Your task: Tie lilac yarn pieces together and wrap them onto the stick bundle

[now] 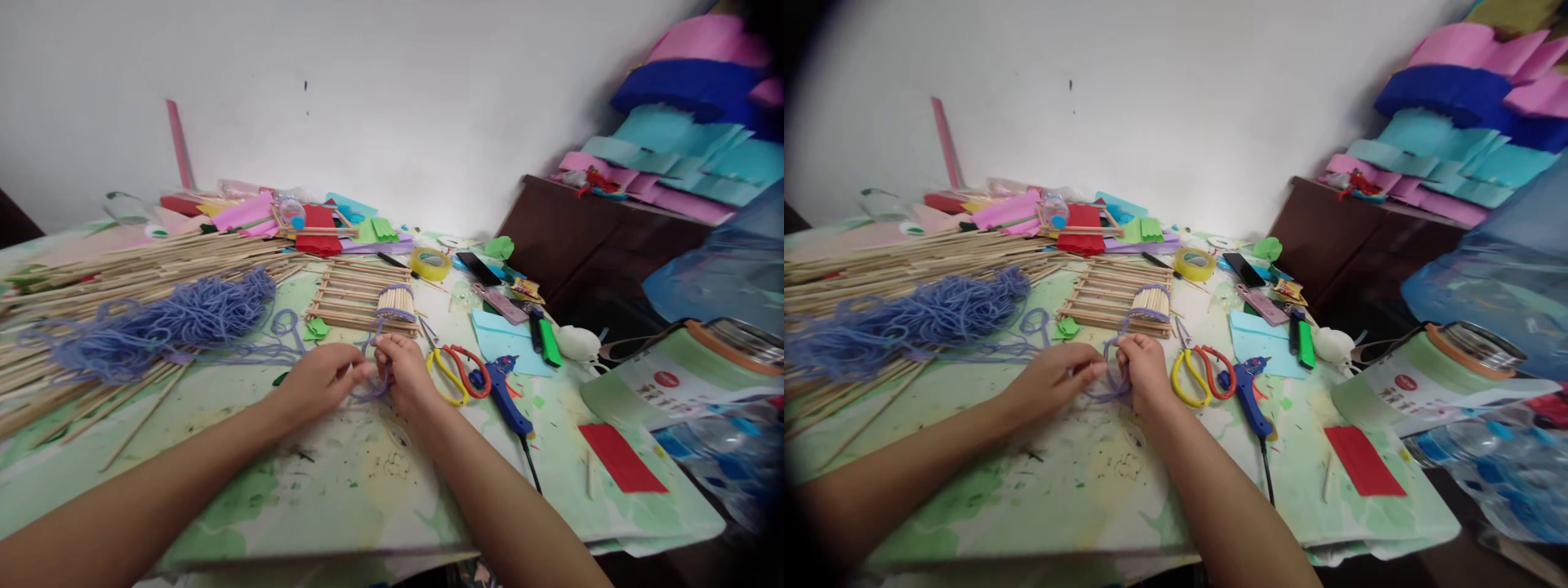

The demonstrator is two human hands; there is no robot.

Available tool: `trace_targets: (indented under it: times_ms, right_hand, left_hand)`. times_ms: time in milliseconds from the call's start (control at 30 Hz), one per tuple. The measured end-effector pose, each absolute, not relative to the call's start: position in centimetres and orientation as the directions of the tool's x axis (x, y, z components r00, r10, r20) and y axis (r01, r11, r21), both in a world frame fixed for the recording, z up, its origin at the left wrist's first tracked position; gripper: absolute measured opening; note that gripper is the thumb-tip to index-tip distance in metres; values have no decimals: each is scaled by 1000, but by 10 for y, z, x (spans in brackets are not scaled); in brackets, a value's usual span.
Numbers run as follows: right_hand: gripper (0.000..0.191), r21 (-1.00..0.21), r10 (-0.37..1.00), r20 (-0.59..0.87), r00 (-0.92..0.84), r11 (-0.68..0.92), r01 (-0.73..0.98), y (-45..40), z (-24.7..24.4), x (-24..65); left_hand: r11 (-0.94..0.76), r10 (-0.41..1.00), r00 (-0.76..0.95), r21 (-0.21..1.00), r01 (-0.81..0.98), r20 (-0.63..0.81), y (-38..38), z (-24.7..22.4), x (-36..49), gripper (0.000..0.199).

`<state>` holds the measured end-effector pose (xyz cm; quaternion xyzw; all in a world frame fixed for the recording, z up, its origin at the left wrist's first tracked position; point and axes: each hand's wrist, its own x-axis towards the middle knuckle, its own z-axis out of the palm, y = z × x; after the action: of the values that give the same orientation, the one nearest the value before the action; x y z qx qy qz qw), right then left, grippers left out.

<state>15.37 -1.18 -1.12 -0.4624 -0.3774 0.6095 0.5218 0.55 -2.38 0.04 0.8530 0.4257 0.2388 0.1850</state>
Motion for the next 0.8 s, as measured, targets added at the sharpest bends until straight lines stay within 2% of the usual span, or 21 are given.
trace_targets:
  times_ms: [100, 200, 267, 367, 533, 633, 800]
  right_hand:
    - [22, -972, 988, -120, -98, -137, -190, -13, -12, 152]
    - [19, -992, 988, -74, -133, -87, -96, -14, -13, 149]
    - [19, -996, 986, -60, -154, -68, -48, -14, -15, 148]
    - [20, -999, 985, -32, -167, -34, -11, -12, -18, 148]
    - [20, -994, 983, 14, -183, 34, 103, -10, -23, 150]
    - [19, -990, 982, 24, -187, 49, 130, -9, -25, 152]
    - [20, -975, 972, 74, -221, 117, 188, -8, -27, 154]
  left_hand:
    - [-428, 903, 305, 711, 557, 304, -14, -2, 2, 33]
    - [-264, 941, 295, 905, 332, 167, -8, -7, 4, 31]
    - [-116, 945, 321, 978, 174, 55, -7, -10, 6, 31]
    - [54, 935, 349, 997, 51, -68, -9, -9, 8, 32]
    - [170, 934, 302, 981, 91, -190, -11, -2, 5, 26]
    - [126, 945, 273, 971, 203, -180, -8, 1, 1, 26]
    - [-68, 957, 286, 929, 364, -42, 1, -3, -5, 22]
